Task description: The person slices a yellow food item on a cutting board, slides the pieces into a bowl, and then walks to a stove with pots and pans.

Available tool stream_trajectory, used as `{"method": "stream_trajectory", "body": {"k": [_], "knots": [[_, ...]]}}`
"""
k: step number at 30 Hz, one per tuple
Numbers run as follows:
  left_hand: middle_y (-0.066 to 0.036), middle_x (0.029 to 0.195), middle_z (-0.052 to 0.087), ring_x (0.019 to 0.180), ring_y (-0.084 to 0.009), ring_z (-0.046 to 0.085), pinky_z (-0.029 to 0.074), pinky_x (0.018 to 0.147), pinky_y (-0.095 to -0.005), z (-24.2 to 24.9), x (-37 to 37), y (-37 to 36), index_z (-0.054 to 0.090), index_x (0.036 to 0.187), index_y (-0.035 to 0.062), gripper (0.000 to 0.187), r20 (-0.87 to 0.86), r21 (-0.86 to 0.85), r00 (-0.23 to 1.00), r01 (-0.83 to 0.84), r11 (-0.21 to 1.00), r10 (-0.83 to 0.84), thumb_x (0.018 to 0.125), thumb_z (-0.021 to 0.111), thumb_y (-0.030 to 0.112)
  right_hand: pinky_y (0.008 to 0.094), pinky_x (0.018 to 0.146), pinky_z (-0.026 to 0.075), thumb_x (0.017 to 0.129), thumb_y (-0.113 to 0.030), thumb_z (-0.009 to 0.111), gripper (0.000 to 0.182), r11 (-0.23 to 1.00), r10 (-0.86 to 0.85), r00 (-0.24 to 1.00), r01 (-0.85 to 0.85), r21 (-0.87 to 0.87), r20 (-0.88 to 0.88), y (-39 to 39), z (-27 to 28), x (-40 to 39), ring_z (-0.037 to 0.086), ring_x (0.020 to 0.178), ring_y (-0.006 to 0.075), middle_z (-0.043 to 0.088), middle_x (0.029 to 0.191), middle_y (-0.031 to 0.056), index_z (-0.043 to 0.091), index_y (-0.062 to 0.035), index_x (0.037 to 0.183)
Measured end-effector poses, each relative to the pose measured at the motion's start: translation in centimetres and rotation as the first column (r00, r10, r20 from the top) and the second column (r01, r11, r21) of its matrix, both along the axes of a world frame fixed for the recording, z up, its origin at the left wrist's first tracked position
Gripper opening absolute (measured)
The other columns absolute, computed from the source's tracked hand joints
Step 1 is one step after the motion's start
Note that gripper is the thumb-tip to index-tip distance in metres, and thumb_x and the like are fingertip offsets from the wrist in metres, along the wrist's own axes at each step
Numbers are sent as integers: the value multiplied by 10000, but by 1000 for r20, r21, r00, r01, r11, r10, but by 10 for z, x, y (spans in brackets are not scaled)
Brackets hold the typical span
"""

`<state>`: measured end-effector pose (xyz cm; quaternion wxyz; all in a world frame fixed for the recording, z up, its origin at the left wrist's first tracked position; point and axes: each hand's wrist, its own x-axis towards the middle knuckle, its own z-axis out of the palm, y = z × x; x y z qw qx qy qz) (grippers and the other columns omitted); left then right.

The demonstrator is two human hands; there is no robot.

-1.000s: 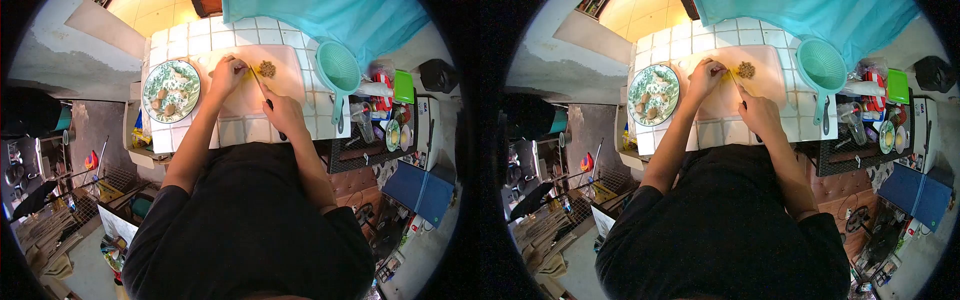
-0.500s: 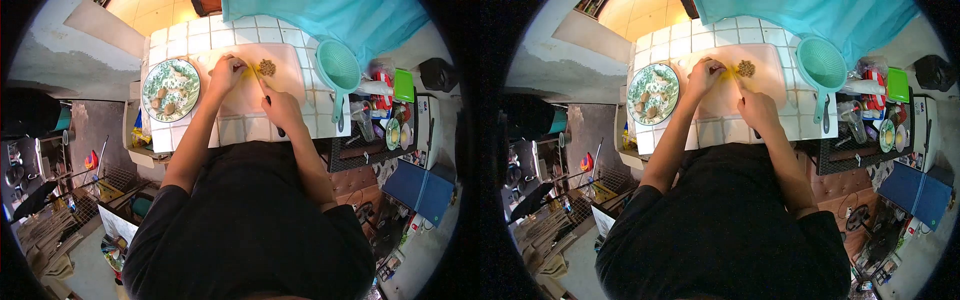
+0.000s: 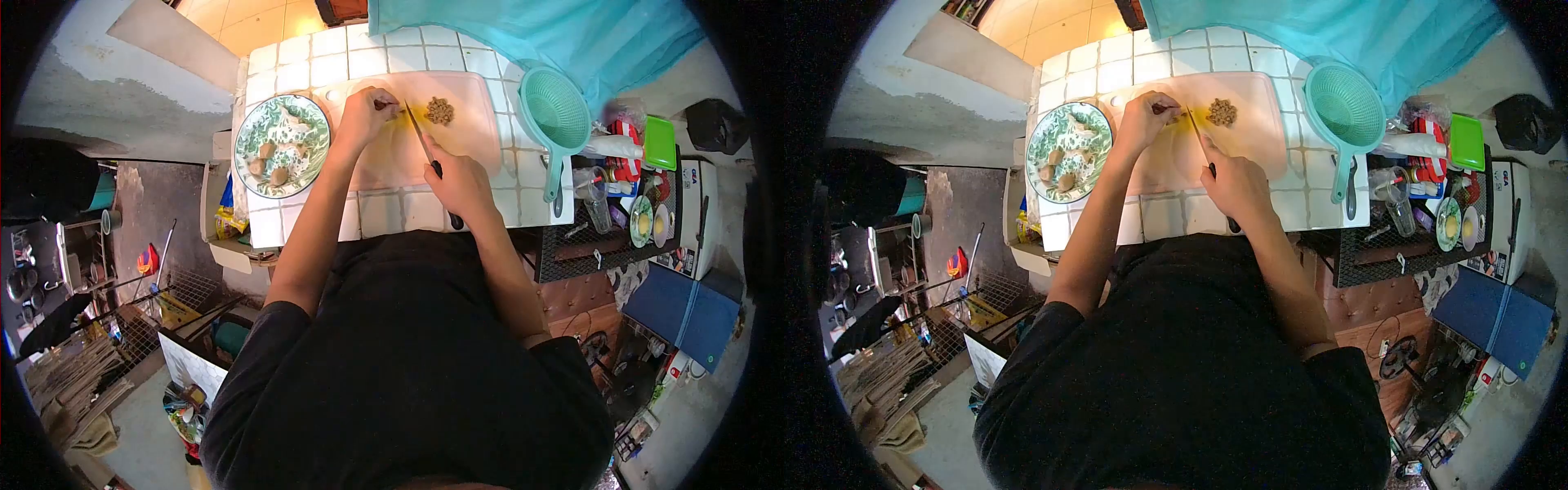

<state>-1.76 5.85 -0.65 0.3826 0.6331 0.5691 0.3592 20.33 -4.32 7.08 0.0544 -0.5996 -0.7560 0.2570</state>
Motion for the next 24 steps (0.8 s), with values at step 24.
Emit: {"method": "stream_trajectory", "body": {"k": [24], "knots": [[-142, 885, 752, 756, -249, 726, 589, 719, -363, -6, 8, 4, 784, 941, -7, 85, -201, 133, 979, 69, 989, -41, 862, 802, 19, 542, 759, 575, 969, -285, 627, 617, 995, -43, 999, 45, 90, -21, -5, -19, -2, 723, 767, 421, 729, 808, 220, 535, -187, 1572]]}}
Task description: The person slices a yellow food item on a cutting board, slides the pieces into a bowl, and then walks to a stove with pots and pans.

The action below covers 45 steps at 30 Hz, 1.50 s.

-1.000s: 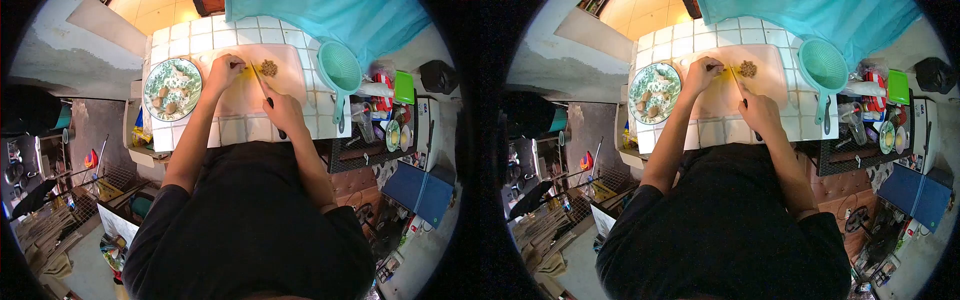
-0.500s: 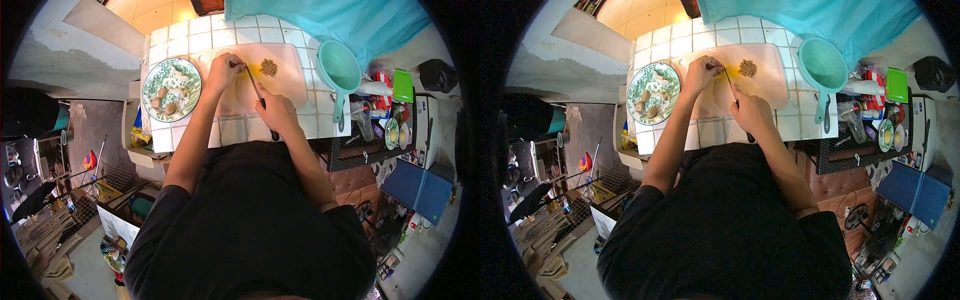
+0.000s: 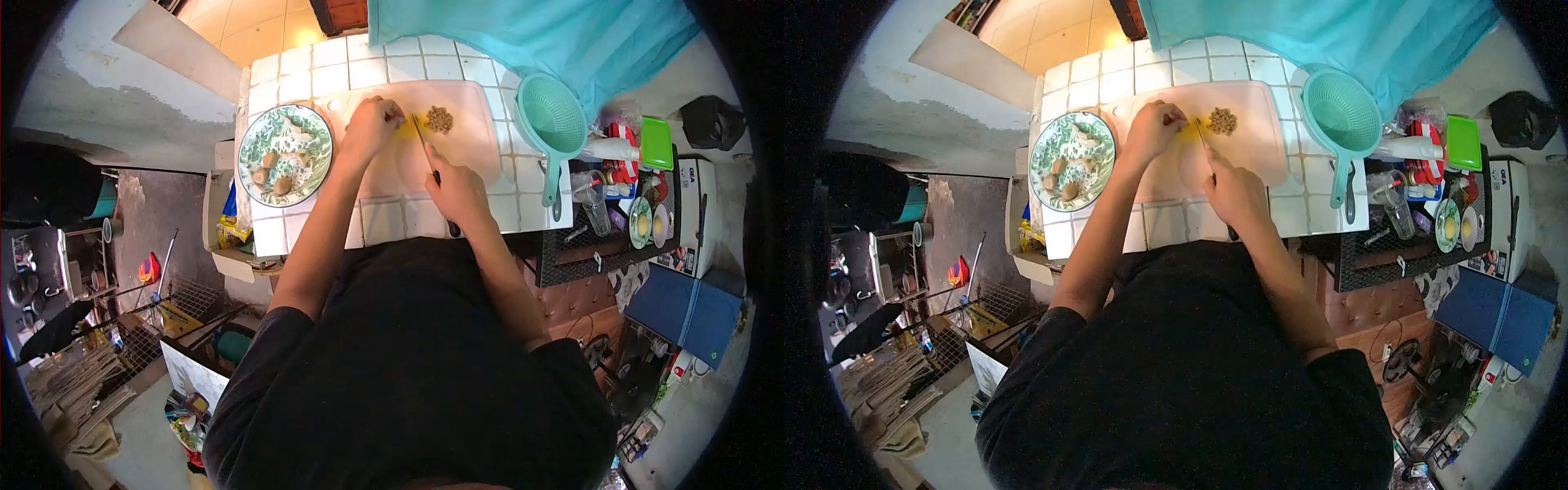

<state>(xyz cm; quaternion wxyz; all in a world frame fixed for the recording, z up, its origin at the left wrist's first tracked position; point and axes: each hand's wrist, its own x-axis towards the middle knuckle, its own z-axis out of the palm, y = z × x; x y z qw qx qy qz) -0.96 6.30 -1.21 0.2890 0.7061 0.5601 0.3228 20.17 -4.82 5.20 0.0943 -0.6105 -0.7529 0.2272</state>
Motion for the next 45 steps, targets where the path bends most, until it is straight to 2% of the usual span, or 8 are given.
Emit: {"method": "stream_trajectory", "body": {"k": [6, 13, 18, 27, 35, 39, 41, 45], "knots": [[-134, 973, 735, 1032, -341, 644, 518, 949, -417, 6, 30, -5, 808, 990, 40, 121, -137, 132, 988, 87, 987, -69, 895, 737, 67, 546, 784, 573, 973, -298, 643, 627, 998, -64, 998, 65, 4, -13, -18, 17, 26, 723, 795, 434, 734, 824, 223, 522, -188, 1579], [-138, 1070, 718, 1025, -344, 646, 536, 943, -436, 27, -4, -30, 787, 1098, 39, 204, -33, 122, 996, -84, 989, 88, 906, 721, 55, 534, 782, 571, 973, -320, 664, 619, 1000, -31, 994, 31, -3, -103, -20, 9, 28, 720, 802, 433, 740, 837, 205, 535, -238, 1573], [-129, 1052, 712, 1018, -336, 650, 553, 900, -417, 30, -22, -46, 790, 1057, 42, 208, -210, 137, 976, -30, 990, 59, 855, 781, 93, 524, 785, 568, 972, -309, 667, 601, 999, 3, 991, -9, -44, -132, -9, -1, 13, 719, 814, 431, 739, 854, 209, 555, -241, 1558], [-88, 1001, 727, 1023, -301, 667, 560, 896, -405, 17, 0, -41, 816, 949, 75, 114, -204, 172, 976, -43, 984, 78, 841, 785, 88, 522, 836, 566, 977, -311, 659, 594, 995, -86, 983, 76, -68, -163, -11, -10, 32, 724, 899, 436, 758, 980, 230, 557, -245, 1558], [-113, 1026, 743, 1054, -344, 637, 538, 940, -437, 17, 9, -43, 805, 968, 66, 147, -167, 129, 985, -11, 992, 33, 827, 776, 93, 540, 894, 569, 1000, -266, 601, 703, 998, 42, 996, -45, -47, -78, -16, -12, 31, 719, 1014, 429, 709, 1322, 174, 371, -194, 1660], [-110, 1032, 745, 1051, -345, 646, 533, 948, -437, 9, 11, -43, 797, 993, 59, 160, -99, 191, 995, 4, 982, 15, 839, 776, 96, 541, 872, 564, 986, -258, 621, 759, 999, 45, 995, -46, -4, -91, -4, -17, 27, 724, 926, 443, 752, 1130, 216, 321, -228, 1682], [-107, 1031, 742, 1029, -342, 654, 537, 930, -439, 5, 13, -43, 795, 1005, 55, 155, -79, 224, 997, 2, 975, 16, 856, 773, 91, 534, 926, 569, 991, -235, 581, 723, 970, 60, 997, -48, -238, 42, 3, 7, 23, 721, 1006, 418, 638, 1459, 142, 343, -174, 1671], [-104, 1021, 735, 998, -340, 655, 529, 908, -438, 3, 16, -43, 795, 1010, 58, 139, -64, 319, 998, -1, 948, 23, 877, 760, 76, 530, 895, 573, 979, -232, 586, 737, 989, 72, 997, -67, -132, 36, 5, 4, 24, 726, 972, 412, 711, 1311, 171, 341, -169, 1672]]}}
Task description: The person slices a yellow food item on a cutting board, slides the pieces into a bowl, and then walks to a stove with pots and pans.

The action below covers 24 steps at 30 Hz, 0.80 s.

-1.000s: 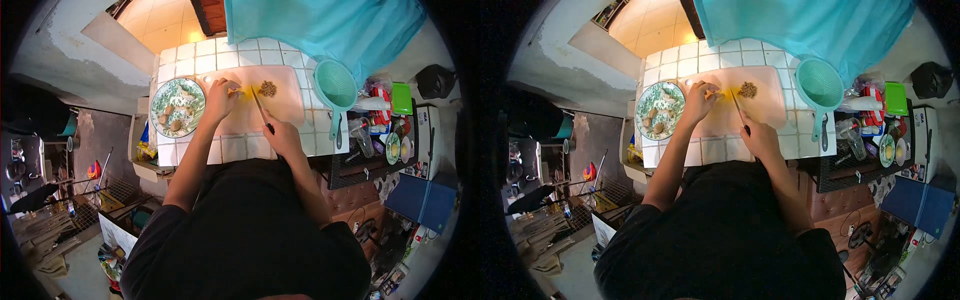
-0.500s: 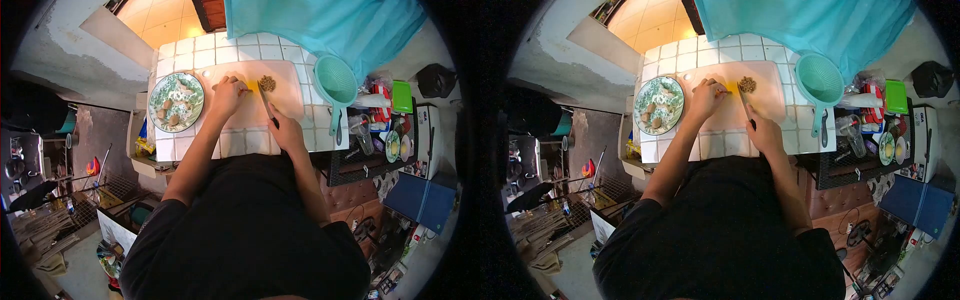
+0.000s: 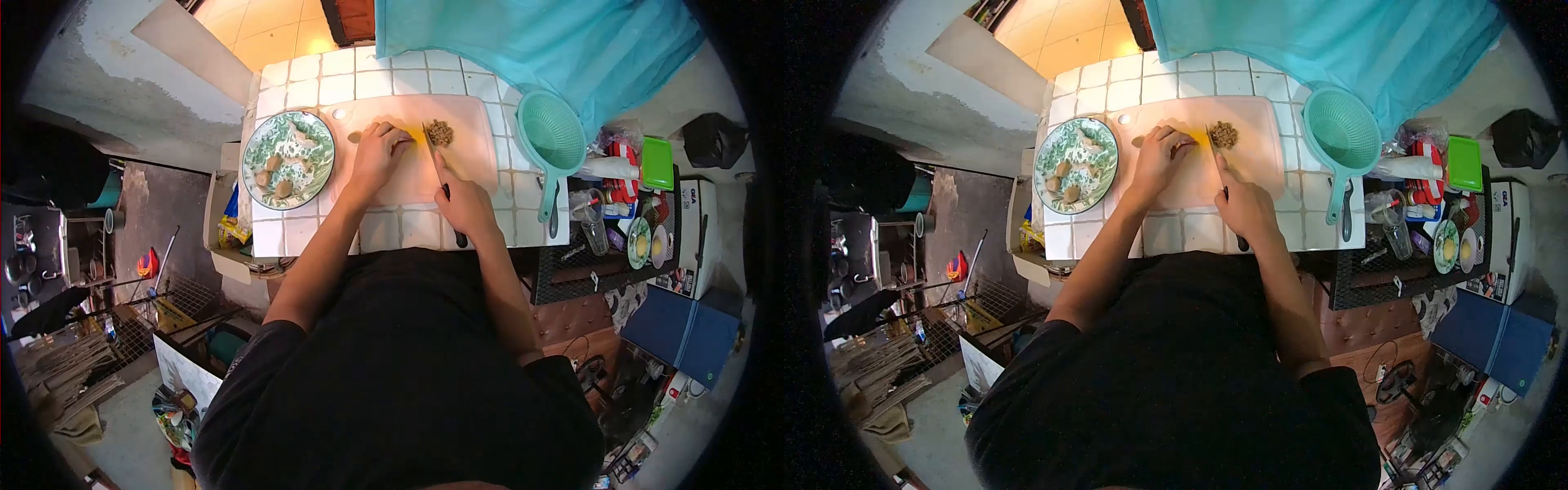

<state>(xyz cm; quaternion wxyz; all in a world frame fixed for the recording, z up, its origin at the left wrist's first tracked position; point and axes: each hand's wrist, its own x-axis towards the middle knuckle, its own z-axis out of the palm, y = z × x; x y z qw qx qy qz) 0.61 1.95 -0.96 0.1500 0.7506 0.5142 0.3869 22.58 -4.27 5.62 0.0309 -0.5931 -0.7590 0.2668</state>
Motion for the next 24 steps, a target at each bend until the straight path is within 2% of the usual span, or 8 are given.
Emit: {"method": "stream_trajectory", "body": {"k": [2, 3, 5, 8, 15, 17, 20, 24], "knots": [[-103, 1014, 734, 994, -338, 651, 526, 905, -432, 3, 0, -2, 798, 1000, 59, 130, 20, 8, 1000, -9, 1000, 9, 876, 759, 72, 530, 861, 577, 970, -231, 596, 739, 997, 0, 1000, 2, -71, 29, 1, 7, -2, 730, 919, 411, 749, 1159, 190, 357, -167, 1666], [-101, 1006, 734, 990, -336, 647, 523, 902, -426, 3, 1, -5, 801, 990, 60, 122, 37, 13, 999, -16, 1000, 15, 876, 758, 68, 530, 861, 577, 970, -231, 596, 739, 997, 3, 999, 0, -77, 32, -1, 1, -1, 730, 919, 411, 749, 1159, 190, 357, -167, 1666], [-106, 1004, 732, 997, -342, 647, 515, 917, -434, -1, 1, -6, 797, 991, 66, 131, 54, -16, 998, -24, 1000, 24, 864, 767, 80, 533, 807, 566, 960, -236, 618, 741, 990, 7, 993, 10, 142, -118, -9, -15, -1, 722, 821, 424, 744, 871, 206, 381, -198, 1661], [-112, 998, 728, 1000, -349, 647, 508, 924, -442, -1, 0, -5, 796, 991, 73, 141, 61, -12, 998, -25, 1000, 26, 852, 776, 88, 536, 792, 568, 963, -235, 622, 726, 999, 10, 1000, -10, 40, -1, -10, 0, -10, 724, 812, 419, 747, 866, 204, 400, -202, 1653], [-109, 992, 729, 984, -347, 644, 517, 893, -435, -4, 0, -3, 803, 975, 72, 127, 41, 14, 999, -34, 999, 34, 851, 778, 85, 543, 781, 573, 971, -244, 628, 714, 998, 24, 1000, -25, 60, 8, -12, 2, -15, 725, 788, 425, 738, 826, 218, 409, -213, 1649], [-108, 986, 730, 981, -343, 644, 519, 893, -432, -6, 0, -3, 804, 972, 71, 127, 52, 10, 998, -34, 999, 33, 847, 780, 84, 546, 776, 573, 971, -242, 631, 712, 990, 50, 998, -43, 132, -44, -12, -3, -14, 725, 770, 425, 733, 805, 219, 412, -208, 1647], [-105, 974, 733, 969, -338, 645, 521, 890, -429, -7, 0, -2, 808, 964, 67, 128, 71, 10, 997, -36, 999, 35, 839, 785, 81, 550, 772, 571, 976, -242, 630, 703, 998, 48, 997, -51, 35, 68, -9, 6, -18, 725, 768, 424, 730, 802, 224, 418, -203, 1644], [-109, 965, 745, 963, -338, 654, 524, 893, -427, -6, 2, -3, 815, 950, 61, 128, 120, -22, 991, -57, 998, 60, 826, 790, 77, 550, 770, 570, 982, -243, 626, 697, 999, 25, 999, -26, 40, 45, -5, -5, -19, 723, 772, 423, 727, 809, 234, 414, -199, 1645]]}}
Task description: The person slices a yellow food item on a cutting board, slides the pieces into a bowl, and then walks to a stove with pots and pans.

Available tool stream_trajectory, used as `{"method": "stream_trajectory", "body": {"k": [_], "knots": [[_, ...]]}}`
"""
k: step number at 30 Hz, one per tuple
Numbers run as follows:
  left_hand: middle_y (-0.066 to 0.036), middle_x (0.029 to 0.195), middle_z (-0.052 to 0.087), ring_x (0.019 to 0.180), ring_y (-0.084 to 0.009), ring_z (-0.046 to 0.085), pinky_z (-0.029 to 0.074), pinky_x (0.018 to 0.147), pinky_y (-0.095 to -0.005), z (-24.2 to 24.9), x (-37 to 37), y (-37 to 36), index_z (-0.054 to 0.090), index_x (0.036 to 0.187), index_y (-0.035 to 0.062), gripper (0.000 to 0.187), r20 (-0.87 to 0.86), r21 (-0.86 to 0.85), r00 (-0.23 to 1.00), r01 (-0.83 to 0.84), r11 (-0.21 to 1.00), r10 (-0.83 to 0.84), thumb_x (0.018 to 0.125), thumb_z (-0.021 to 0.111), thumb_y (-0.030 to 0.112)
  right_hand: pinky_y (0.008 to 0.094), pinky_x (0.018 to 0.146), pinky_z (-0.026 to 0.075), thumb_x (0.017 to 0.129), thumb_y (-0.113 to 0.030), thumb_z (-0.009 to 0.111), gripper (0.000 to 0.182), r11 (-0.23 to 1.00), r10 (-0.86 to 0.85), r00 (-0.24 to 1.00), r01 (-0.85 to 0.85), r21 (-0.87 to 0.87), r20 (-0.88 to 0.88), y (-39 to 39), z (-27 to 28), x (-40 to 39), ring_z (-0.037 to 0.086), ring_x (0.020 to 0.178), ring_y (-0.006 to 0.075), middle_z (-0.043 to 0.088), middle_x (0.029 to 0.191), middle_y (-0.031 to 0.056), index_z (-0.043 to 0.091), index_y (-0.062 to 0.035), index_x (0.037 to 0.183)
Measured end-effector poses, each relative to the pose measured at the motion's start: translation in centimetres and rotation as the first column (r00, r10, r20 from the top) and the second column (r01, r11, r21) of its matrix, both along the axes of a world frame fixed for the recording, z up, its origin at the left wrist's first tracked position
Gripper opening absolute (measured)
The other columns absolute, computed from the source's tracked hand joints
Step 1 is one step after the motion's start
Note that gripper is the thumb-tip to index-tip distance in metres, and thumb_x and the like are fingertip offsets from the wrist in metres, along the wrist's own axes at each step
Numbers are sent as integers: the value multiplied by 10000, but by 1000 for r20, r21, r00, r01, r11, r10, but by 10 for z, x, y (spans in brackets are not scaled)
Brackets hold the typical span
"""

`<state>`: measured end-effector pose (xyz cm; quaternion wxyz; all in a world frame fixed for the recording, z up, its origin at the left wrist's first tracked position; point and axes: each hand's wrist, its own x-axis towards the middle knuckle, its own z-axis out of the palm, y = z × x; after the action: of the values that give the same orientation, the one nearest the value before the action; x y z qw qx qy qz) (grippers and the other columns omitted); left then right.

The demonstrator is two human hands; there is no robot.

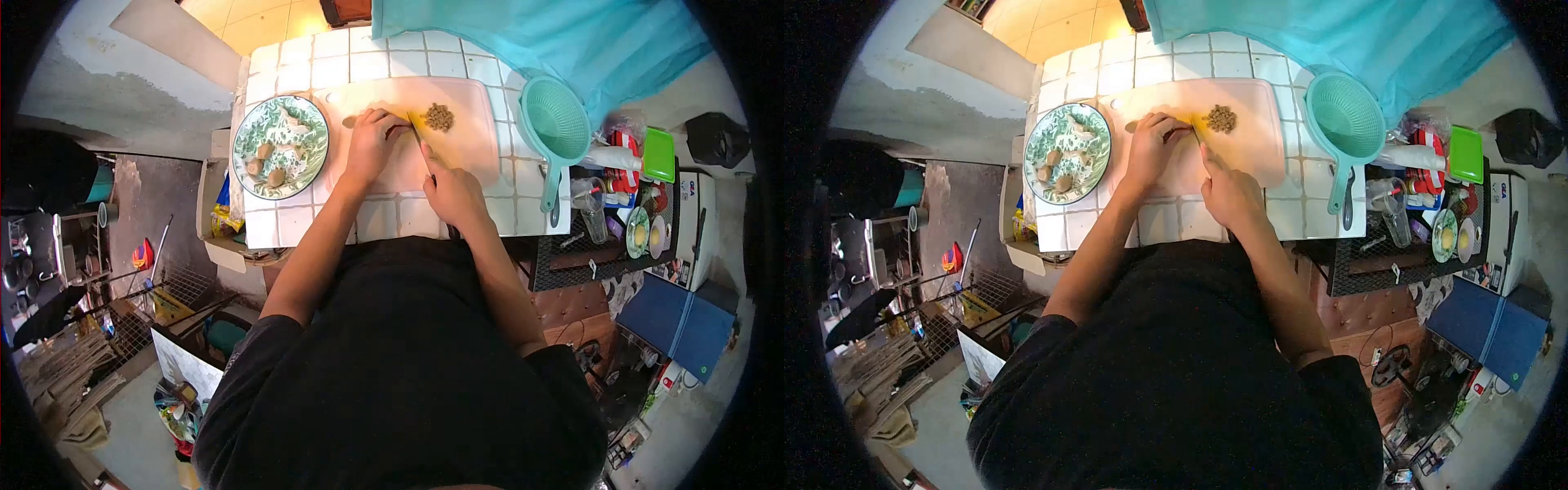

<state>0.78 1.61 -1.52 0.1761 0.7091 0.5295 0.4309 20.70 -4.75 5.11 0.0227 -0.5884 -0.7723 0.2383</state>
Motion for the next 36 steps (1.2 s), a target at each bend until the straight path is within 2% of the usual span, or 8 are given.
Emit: {"method": "stream_trajectory", "body": {"k": [8, 16, 21, 23, 27, 30, 32, 36], "knots": [[-116, 950, 749, 959, -344, 666, 526, 892, -430, 0, -3, 1, 819, 949, 56, 128, 18, 8, 999, 36, 999, -36, 824, 790, 57, 535, 788, 572, 995, -245, 613, 694, 997, -21, 999, 25, 74, -50, -2, -6, 9, 726, 796, 416, 751, 844, 193, 397, -197, 1652], [-108, 930, 744, 924, -332, 664, 523, 889, -430, 5, -5, -2, 817, 950, 52, 128, -1, -28, 999, 45, 999, -45, 824, 795, 42, 542, 759, 569, 994, -250, 618, 694, 1000, -14, 997, 16, 16, -70, -4, 9, 1, 720, 752, 424, 738, 795, 197, 402, -173, 1648], [-111, 1011, 762, 985, -316, 679, 546, 903, -409, 5, -8, 1, 818, 1006, 46, 158, -38, -22, 997, 71, 997, -72, 856, 773, 20, 542, 752, 566, 992, -253, 622, 695, 999, 6, 993, -1, 40, -114, -6, 8, -2, 719, 751, 424, 732, 786, 204, 403, -164, 1646], [-112, 974, 755, 958, -325, 677, 539, 897, -419, 4, -7, 1, 811, 974, 43, 141, -18, -1, 998, 66, 998, -66, 838, 782, 29, 547, 768, 578, 978, -242, 611, 674, 1000, 10, 999, -11, -17, -43, -4, 14, -4, 721, 790, 421, 751, 969, 222, 440, -133, 1622], [-112, 1022, 767, 988, -327, 682, 556, 908, -409, 6, -8, 1, 810, 1008, 34, 160, -39, -23, 997, 71, 997, -72, 852, 777, 18, 545, 773, 578, 976, -241, 613, 681, 1000, -4, 998, 4, -1, -60, -5, 19, -7, 719, 777, 424, 753, 948, 215, 436, -134, 1624], [-90, 998, 764, 953, -308, 677, 529, 881, -420, 2, -8, 1, 812, 1007, 54, 160, -28, 15, 998, 63, 998, -63, 849, 793, 50, 540, 808, 579, 976, -218, 612, 681, 988, -3, 1000, 8, -155, 31, -4, 17, -11, 725, 831, 420, 744, 1079, 228, 431, -121, 1625], [-72, 987, 762, 944, -293, 671, 501, 878, -415, 4, -8, -1, 815, 1002, 72, 154, -89, 9, 996, 27, 1000, -26, 850, 799, 77, 529, 852, 581, 980, -190, 605, 679, 994, 36, 988, -20, 108, -150, -13, -16, -11, 726, 910, 413, 695, 1262, 237, 420, -107, 1627], [-23, 968, 755, 938, -252, 654, 423, 891, -392, 4, -8, -3, 822, 993, 128, 140, -197, 62, 980, -13, 998, 25, 855, 804, 142, 517, 886, 580, 983, -167, 597, 680, 999, 18, 996, -15, 35, -87, -2, -4, -14, 722, 977, 406, 631, 1415, 216, 402, -92, 1631]]}}
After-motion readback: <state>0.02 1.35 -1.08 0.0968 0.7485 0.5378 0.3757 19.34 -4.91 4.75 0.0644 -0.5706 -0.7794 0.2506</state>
